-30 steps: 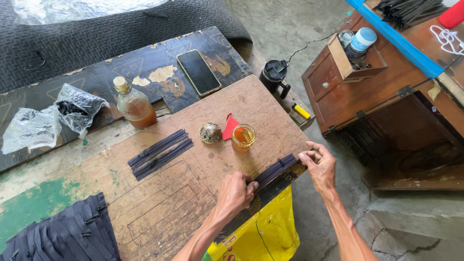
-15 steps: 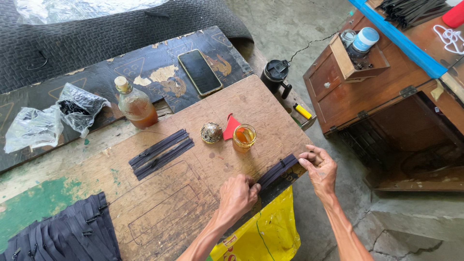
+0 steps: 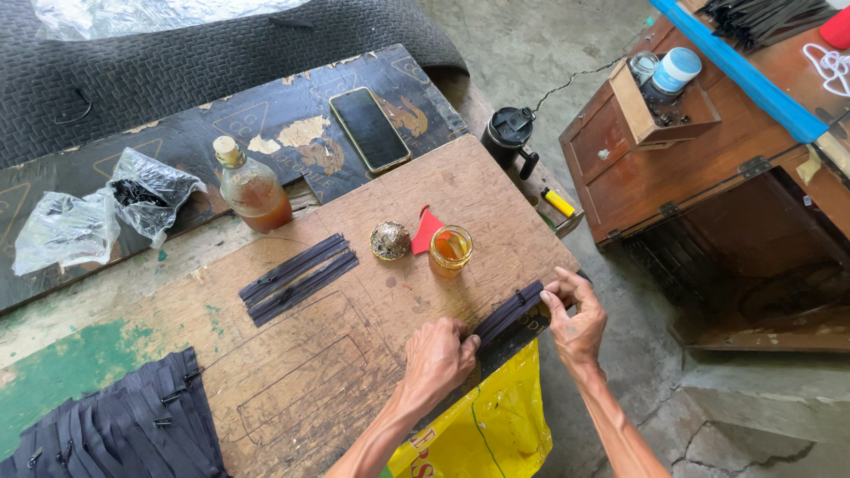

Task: The person repeatedly picks up dark fabric strips with zippers from a pile on a wooden table, aligns them, and places them back down. The person handles the strips one at a time, occasionally adjusting their position on the table.

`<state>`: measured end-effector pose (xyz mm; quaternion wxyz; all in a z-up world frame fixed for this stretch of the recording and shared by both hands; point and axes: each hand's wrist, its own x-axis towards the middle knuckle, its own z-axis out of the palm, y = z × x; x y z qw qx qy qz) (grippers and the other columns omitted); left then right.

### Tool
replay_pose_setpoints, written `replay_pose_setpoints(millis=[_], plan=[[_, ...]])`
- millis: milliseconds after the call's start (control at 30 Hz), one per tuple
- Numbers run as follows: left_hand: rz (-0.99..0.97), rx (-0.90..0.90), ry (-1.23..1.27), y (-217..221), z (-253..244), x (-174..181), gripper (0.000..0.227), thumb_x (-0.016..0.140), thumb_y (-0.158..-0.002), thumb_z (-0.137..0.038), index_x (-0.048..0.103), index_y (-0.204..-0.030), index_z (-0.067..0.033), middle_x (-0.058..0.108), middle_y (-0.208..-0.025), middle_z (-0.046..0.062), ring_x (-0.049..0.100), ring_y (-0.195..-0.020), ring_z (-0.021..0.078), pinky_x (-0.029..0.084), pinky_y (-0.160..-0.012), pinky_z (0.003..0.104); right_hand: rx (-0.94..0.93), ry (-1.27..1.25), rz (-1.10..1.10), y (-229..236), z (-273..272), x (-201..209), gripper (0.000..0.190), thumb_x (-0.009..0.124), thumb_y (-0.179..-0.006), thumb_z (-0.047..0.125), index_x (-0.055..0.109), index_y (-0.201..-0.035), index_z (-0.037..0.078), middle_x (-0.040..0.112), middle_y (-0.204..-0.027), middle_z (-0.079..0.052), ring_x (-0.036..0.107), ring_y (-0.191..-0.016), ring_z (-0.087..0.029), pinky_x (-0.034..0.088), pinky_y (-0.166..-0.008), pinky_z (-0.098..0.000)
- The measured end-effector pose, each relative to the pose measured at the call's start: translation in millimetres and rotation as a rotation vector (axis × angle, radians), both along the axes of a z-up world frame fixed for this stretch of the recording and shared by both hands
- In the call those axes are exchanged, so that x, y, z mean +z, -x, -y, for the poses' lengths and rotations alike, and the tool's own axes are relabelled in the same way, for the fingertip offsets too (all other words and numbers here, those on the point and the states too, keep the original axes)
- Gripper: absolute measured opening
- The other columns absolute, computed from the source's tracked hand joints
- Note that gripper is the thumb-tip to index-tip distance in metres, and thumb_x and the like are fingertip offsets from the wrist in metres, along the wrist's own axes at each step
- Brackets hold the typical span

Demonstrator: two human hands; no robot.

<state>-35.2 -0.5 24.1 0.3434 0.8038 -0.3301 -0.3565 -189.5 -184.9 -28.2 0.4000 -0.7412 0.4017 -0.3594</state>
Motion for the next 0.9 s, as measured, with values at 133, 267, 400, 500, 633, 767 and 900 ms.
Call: replay_pose_setpoints(millis=[133,267,400,500,633,767,900], plan=[[-0.019,0.008,-0.002,-3,0,3,0.026,0.069,-0.086,-0.028,0.075,-0.082,-0.0038,0.067,-0.069,0.023,0.069,-0.069,0.0409,0.053,-0.067,0.050,0.031,0.364,-0.166,5,-7,4,0.037,0.076,-0.092,0.007,0.068,-0.128,0.006,0.077,-0.098,-0.005,0.071,-0.090,-0.016,0.057,-0.083,-0.0323],[-0.170,0.013,-0.035,-10,1,6,0.026,0.065,-0.090,-0.028,0.073,-0.080,-0.0053,0.068,-0.058,0.016,0.072,-0.059,0.0311,0.056,-0.065,0.044,0.101,0.502,-0.224,10,-12,4,0.040,0.071,-0.099,0.008,0.063,-0.137,0.007,0.078,-0.104,-0.007,0.073,-0.096,-0.020,0.057,-0.092,-0.0355],[-0.208,-0.003,-0.039,-12,0,9,0.033,0.064,-0.093,-0.025,0.069,-0.071,-0.0013,0.066,-0.054,0.012,0.069,-0.052,0.0256,0.055,-0.060,0.042,0.057,0.360,-0.190,5,-20,1,0.046,0.074,-0.095,0.012,0.061,-0.139,0.008,0.074,-0.105,-0.009,0.072,-0.093,-0.019,0.058,-0.081,-0.0315],[-0.172,-0.009,-0.033,-12,0,10,0.032,0.064,-0.092,-0.024,0.068,-0.070,-0.0012,0.065,-0.054,0.013,0.069,-0.053,0.0272,0.055,-0.060,0.042,0.031,0.283,-0.161,1,-24,5,0.052,0.078,-0.090,0.015,0.060,-0.138,0.007,0.072,-0.107,-0.010,0.070,-0.091,-0.018,0.059,-0.079,-0.0312],[-0.138,-0.009,-0.010,-12,1,7,0.030,0.065,-0.091,-0.023,0.069,-0.070,-0.0015,0.065,-0.054,0.012,0.069,-0.052,0.0274,0.055,-0.059,0.041,0.020,0.291,-0.206,-2,-30,11,0.060,0.082,-0.084,0.015,0.060,-0.139,0.007,0.071,-0.108,-0.010,0.068,-0.089,-0.018,0.058,-0.079,-0.0319],[-0.177,-0.002,-0.018,-13,0,6,0.029,0.065,-0.091,-0.023,0.070,-0.072,-0.0018,0.066,-0.054,0.013,0.070,-0.051,0.0262,0.055,-0.058,0.040,0.021,0.299,-0.213,-4,-33,14,0.062,0.083,-0.083,0.013,0.059,-0.139,0.007,0.070,-0.110,-0.011,0.069,-0.091,-0.017,0.058,-0.080,-0.0316],[-0.318,0.030,-0.022,-17,0,5,0.028,0.065,-0.090,-0.023,0.069,-0.073,-0.0015,0.066,-0.054,0.013,0.072,-0.051,0.0230,0.059,-0.058,0.039,0.016,0.271,-0.231,-5,-34,16,0.061,0.083,-0.084,0.014,0.058,-0.140,0.008,0.070,-0.111,-0.011,0.068,-0.090,-0.018,0.058,-0.079,-0.0322]])
